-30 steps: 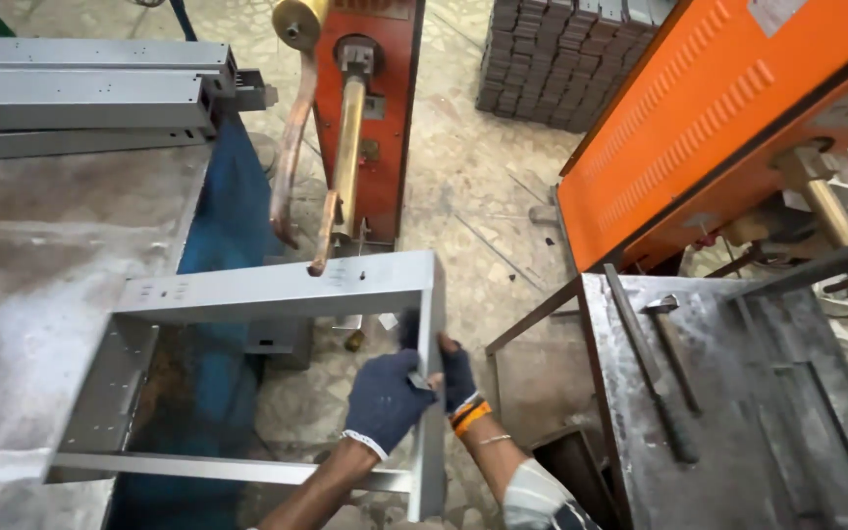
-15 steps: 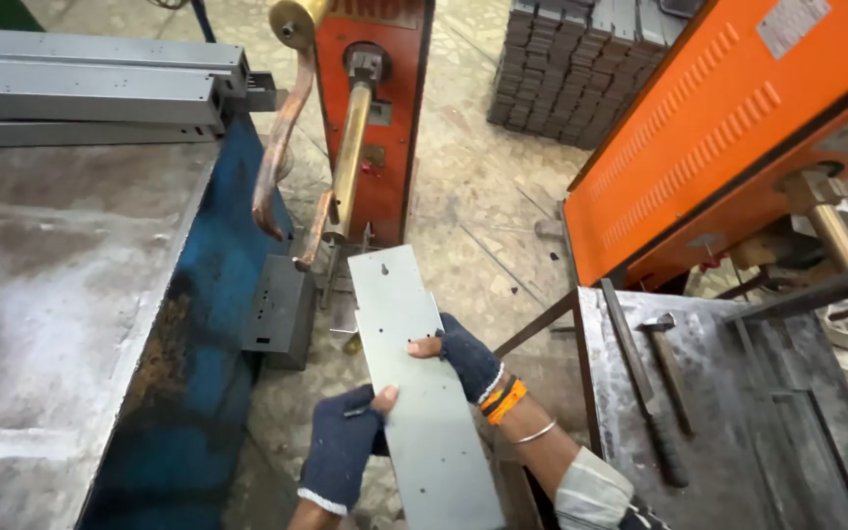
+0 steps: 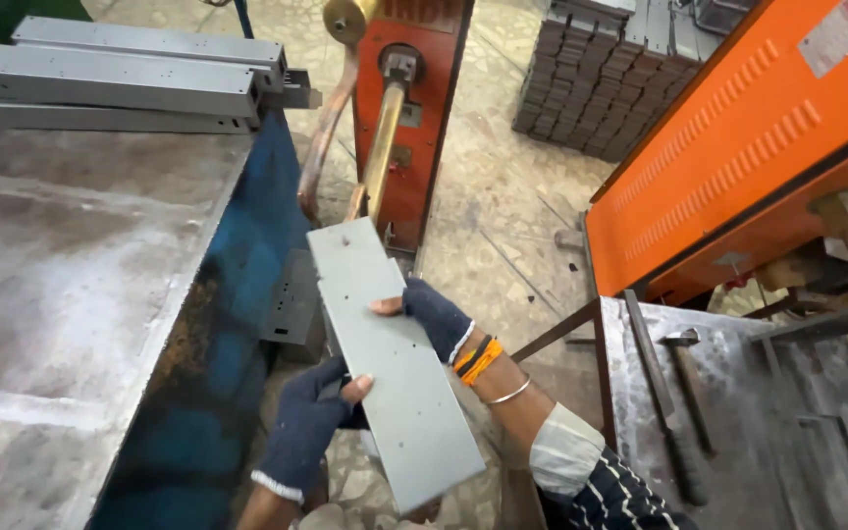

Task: Assembling and spot-welding metal enclosure components using industrial machinery.

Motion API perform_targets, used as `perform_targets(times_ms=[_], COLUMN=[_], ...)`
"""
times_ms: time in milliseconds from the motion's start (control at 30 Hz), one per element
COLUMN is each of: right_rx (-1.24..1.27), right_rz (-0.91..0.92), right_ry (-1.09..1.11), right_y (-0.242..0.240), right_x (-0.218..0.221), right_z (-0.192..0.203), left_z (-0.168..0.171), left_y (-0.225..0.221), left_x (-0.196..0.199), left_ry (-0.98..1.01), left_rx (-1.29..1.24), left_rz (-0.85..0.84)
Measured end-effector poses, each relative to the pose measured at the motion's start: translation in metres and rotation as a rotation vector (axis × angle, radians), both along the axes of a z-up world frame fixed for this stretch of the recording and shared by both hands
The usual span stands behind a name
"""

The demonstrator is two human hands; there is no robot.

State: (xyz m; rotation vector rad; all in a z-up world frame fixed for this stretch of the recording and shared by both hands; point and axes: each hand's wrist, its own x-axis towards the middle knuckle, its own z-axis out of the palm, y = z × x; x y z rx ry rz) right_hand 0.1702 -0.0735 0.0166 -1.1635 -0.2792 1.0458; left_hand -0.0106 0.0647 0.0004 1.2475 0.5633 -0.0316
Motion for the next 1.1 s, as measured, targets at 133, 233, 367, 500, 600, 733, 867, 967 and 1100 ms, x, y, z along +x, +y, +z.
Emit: perform_targets(times_ms=[133,233,367,500,600,733,867,967,1100], right_rx=[-0.032,-0.117,-0.671,-0.926,-0.966,-0.984,-0.975,-0.981,-0.984], right_rz=[-0.016,-0.070,-0.240,-0.300,-0.330,-0.339,-0.357,-0.355,-0.331], right_ry=[0.032,-0.173,-0.828,-1.406,-1.409,-1.342,-1.286,-1.271,-1.287], right_y=[0.001,0.000,0.014,0.034,0.038,0.044,0.044,0.044,0.040], right_x=[0.016,0.006,-0.023,-0.051,-0.052,-0.057,-0.058,-0.057,-0.054], right_z=[-0.016,-0.001,0.049,0.043,0.037,0.038,0.044,0.048,0.046], left_z=[0.001,0.002,-0.029,-0.046,-0.059,-0.066,-0.044,-0.006,0.019], left_y=[0.009,0.004,0.003,0.030,0.069,0.142,0.178,0.173,0.154], left_x=[0.009,0.009,0.030,0.043,0.060,0.091,0.132,0.144,0.142], left_ry=[0.016,-0.057,-0.246,-0.239,0.150,-0.036,-0.196,-0.356,-0.474], left_rx=[0.040,-0.013,-0.256,-0.546,-0.675,-0.087,0.569,0.986,1.130], left_rz=[-0.085,-0.215,-0.391,-0.602,-0.519,-0.285,-0.275,-0.278,-0.261])
